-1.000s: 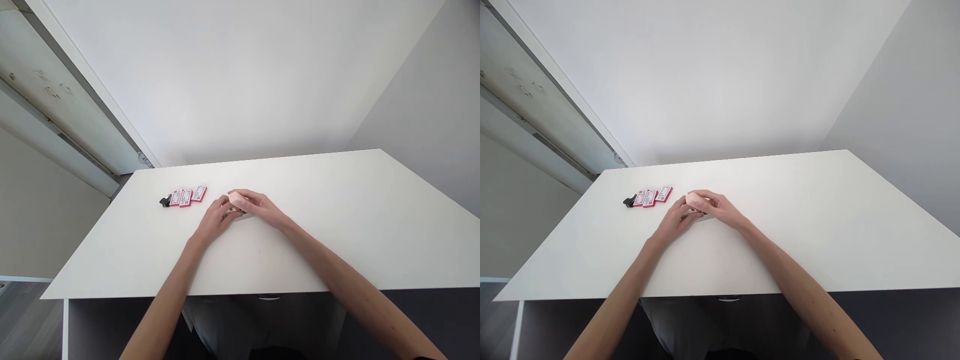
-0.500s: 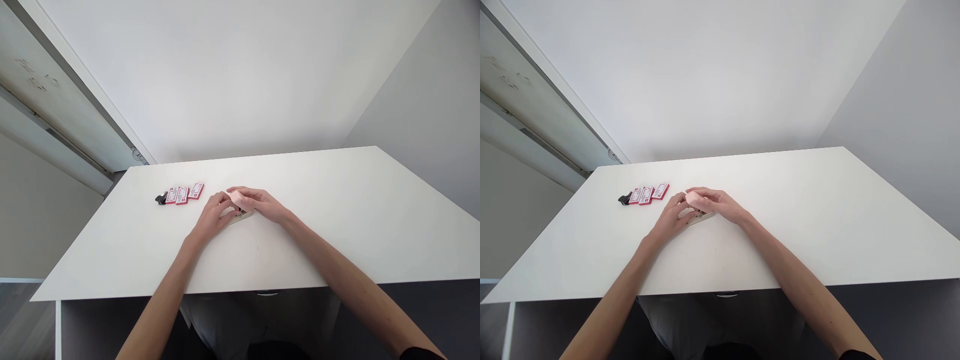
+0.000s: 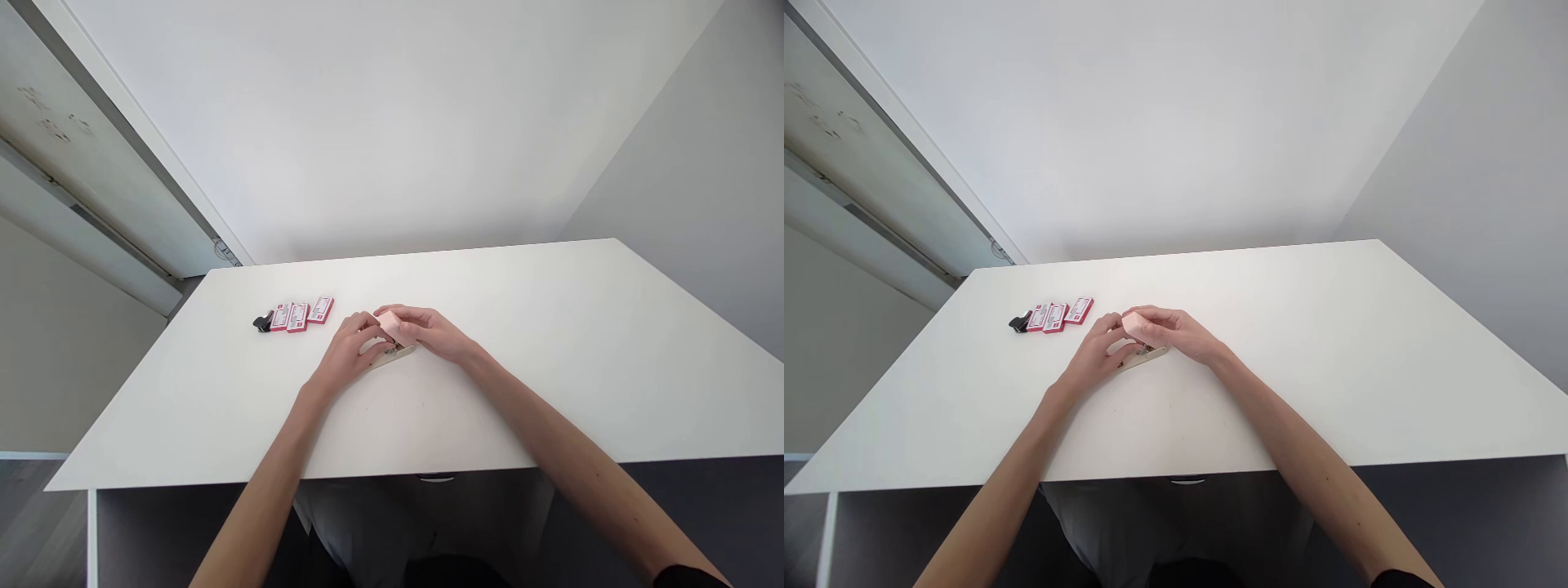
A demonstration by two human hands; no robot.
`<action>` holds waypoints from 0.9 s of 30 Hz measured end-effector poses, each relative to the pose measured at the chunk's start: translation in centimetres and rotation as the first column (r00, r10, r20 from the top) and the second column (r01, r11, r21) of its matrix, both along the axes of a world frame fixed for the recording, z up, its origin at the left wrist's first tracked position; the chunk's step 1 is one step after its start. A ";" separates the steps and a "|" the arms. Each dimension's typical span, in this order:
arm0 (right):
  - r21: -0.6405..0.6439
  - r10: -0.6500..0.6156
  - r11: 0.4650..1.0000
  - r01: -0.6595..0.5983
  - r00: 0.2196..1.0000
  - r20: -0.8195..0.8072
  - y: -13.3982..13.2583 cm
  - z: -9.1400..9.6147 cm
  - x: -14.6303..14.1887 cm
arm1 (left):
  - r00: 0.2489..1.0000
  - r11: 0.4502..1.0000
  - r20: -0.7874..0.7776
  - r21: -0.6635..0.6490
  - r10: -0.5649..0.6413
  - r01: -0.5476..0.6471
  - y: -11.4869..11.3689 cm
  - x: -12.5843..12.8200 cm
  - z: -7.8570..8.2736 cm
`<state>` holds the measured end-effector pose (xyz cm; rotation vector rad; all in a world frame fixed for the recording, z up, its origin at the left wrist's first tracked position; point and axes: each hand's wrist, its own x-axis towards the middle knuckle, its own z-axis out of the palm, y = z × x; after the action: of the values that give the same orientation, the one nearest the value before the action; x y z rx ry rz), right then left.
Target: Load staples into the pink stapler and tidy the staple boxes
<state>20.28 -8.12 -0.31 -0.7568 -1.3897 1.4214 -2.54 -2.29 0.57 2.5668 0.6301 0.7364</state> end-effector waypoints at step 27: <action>0.004 0.072 0.997 -0.072 0.997 -0.025 0.2 0.2 0.4 | 0.999 0.996 -0.027 -0.084 0.017 -0.019 -1.1 0.5 0.3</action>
<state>20.72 -7.93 -0.08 -0.6905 -1.4124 1.4791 -2.01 -3.37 0.87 2.5003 0.6788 0.6679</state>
